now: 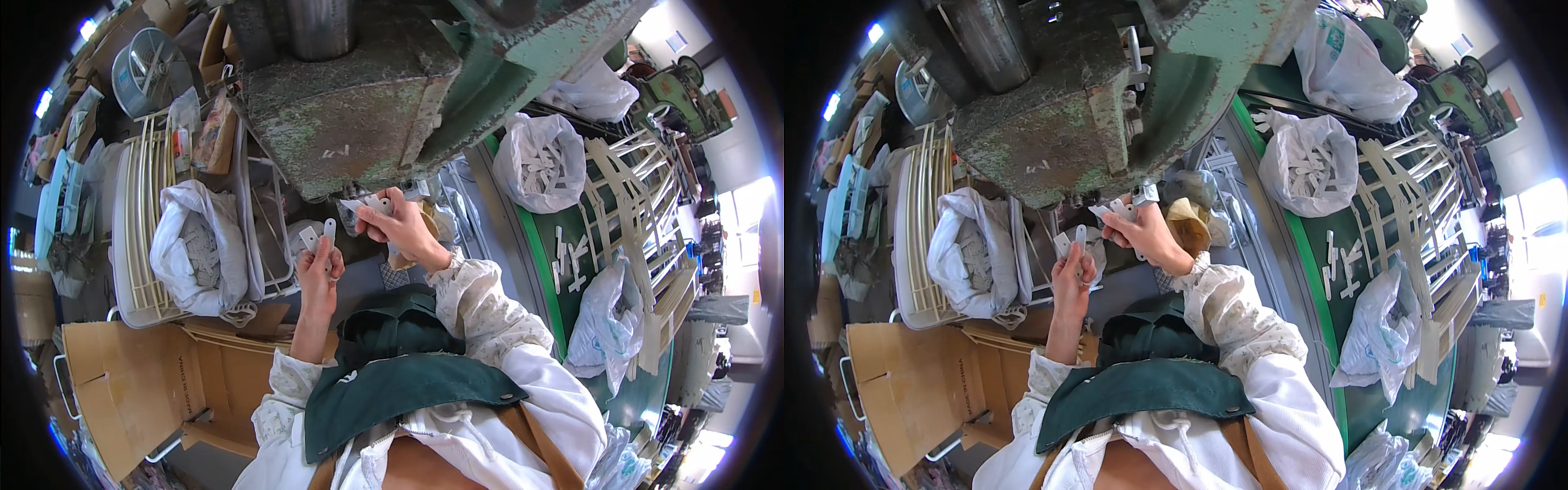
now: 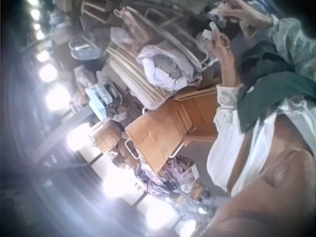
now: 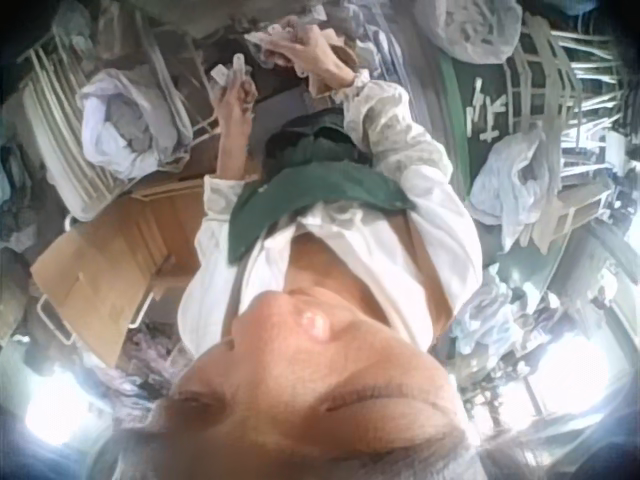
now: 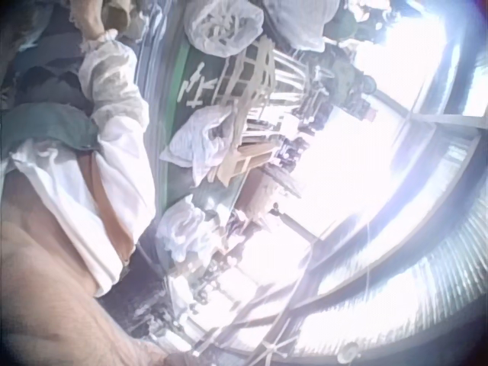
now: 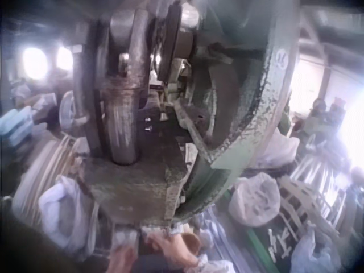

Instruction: The person picks up small white plastic components from a bag and a green table, then uses a press machine to join them. The person repeatedly places parts into the press, operates the lever, and collects the finished pieces into a bag.

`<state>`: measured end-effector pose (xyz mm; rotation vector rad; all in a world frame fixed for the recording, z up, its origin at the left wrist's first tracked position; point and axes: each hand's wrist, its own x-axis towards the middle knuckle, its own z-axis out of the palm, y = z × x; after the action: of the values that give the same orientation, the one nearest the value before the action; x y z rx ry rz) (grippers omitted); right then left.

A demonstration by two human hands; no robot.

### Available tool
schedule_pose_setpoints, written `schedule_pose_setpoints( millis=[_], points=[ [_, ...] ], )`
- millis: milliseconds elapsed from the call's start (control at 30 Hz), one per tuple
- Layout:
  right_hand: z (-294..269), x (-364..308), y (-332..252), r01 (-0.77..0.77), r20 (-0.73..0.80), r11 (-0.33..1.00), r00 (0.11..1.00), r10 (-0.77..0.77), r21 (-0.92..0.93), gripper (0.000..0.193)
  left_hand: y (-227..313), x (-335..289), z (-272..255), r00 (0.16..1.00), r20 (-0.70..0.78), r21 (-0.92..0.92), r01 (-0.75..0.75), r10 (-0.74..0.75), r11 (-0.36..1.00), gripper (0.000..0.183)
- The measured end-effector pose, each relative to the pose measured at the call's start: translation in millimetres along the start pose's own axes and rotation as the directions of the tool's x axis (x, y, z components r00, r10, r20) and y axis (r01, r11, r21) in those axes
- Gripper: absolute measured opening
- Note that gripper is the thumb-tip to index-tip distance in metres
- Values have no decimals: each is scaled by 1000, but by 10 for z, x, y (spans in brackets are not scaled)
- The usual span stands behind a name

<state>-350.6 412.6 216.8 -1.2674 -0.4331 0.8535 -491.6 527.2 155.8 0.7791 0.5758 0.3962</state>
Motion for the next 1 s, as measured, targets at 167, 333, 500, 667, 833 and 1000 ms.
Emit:
schedule_pose_setpoints(
  millis=[167,333,500,667,833,1000],
  points=[
    [55,21,77,-53,-26,982,998,59,180,23,34,-32,202,997,-75,32,30,-28,999,24],
    [72,26,61,-213,31,923,976,214,321,19,-74,88,275,988,-100,-49,-122,116,991,16],
    [179,-10,61,-165,-55,906,978,202,391,20,-23,150,518,983,-147,-59,-122,112,991,12],
    [132,2,100,-140,-39,927,986,164,347,22,-53,192,602,973,-201,-30,-120,111,992,12],
    [60,-38,154,-39,41,989,999,34,146,13,-174,178,529,975,-211,-281,-128,69,951,21],
    [-110,-127,117,-41,162,998,986,31,57,29,-115,92,419,968,-228,-241,-157,102,958,22]
  ],
)
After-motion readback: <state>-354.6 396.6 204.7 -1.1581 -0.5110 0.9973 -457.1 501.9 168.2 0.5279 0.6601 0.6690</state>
